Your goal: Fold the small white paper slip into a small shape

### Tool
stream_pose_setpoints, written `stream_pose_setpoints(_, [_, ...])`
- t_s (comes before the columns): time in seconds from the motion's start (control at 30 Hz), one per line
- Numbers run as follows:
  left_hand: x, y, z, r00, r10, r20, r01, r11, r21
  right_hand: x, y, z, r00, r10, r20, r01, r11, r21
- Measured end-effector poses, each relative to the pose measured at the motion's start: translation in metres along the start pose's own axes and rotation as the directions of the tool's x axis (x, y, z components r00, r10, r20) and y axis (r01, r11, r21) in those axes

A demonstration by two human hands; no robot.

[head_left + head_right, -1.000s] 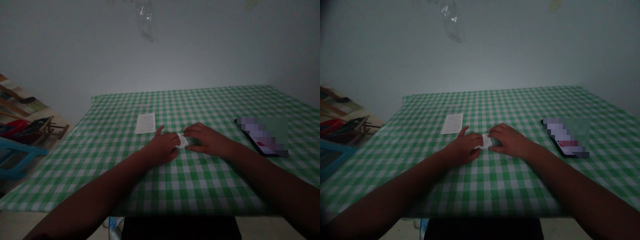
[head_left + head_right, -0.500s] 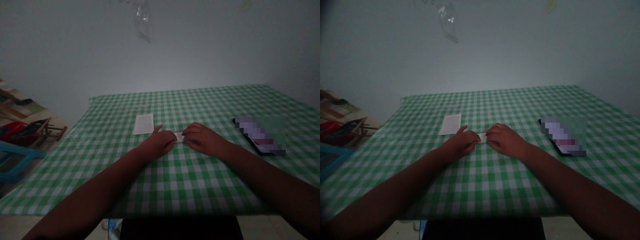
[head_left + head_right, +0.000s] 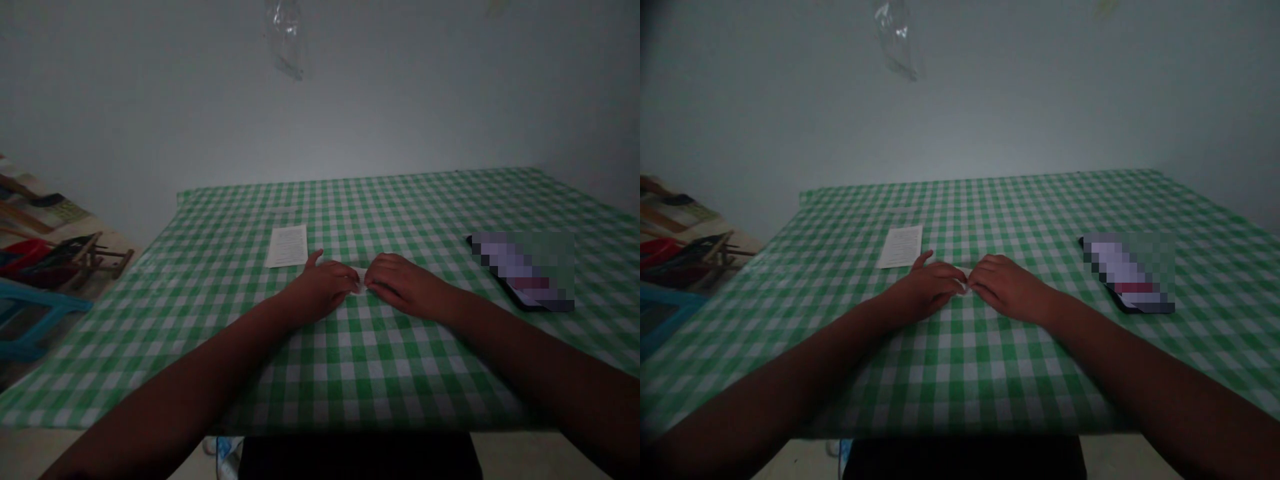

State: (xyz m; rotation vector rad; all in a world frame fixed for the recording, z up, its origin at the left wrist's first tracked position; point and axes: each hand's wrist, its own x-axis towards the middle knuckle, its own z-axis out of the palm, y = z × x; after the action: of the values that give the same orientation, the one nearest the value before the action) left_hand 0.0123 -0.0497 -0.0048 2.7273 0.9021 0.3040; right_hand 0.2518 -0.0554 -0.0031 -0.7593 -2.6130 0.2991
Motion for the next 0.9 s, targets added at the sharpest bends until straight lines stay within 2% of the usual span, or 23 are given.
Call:
stream_pose_setpoints(0.2, [-0.001,-0.002,-0.001,1.0,0.009,0.003,-0.009,1.0,-0.003,0.003,0.007,0.009,0.998,0.034,-0.046,-0.033,0.999,0.027])
stream_pose_setpoints(0.47, [-0.002,0.006,-0.007,1.0,-0.01,0.003,0.01,1.0,-0.017,0.008,0.004,0.017,0.985,0.124,-0.122,-0.132,0.989,-0.06])
stream_pose_setpoints(0.63, [-0.002,0.007,-0.006,0.998,-0.063,-0.023,0.062,0.998,-0.021,0.008,0.005,0.013,0.994,0.099,-0.046,-0.104,0.987,-0.125])
stream_pose_setpoints(0.9, [-0.001,0.001,-0.003,0.985,-0.159,-0.07,0.159,0.987,-0.012,0.0,0.006,0.002,0.996,0.088,-0.033,-0.091,0.989,-0.113])
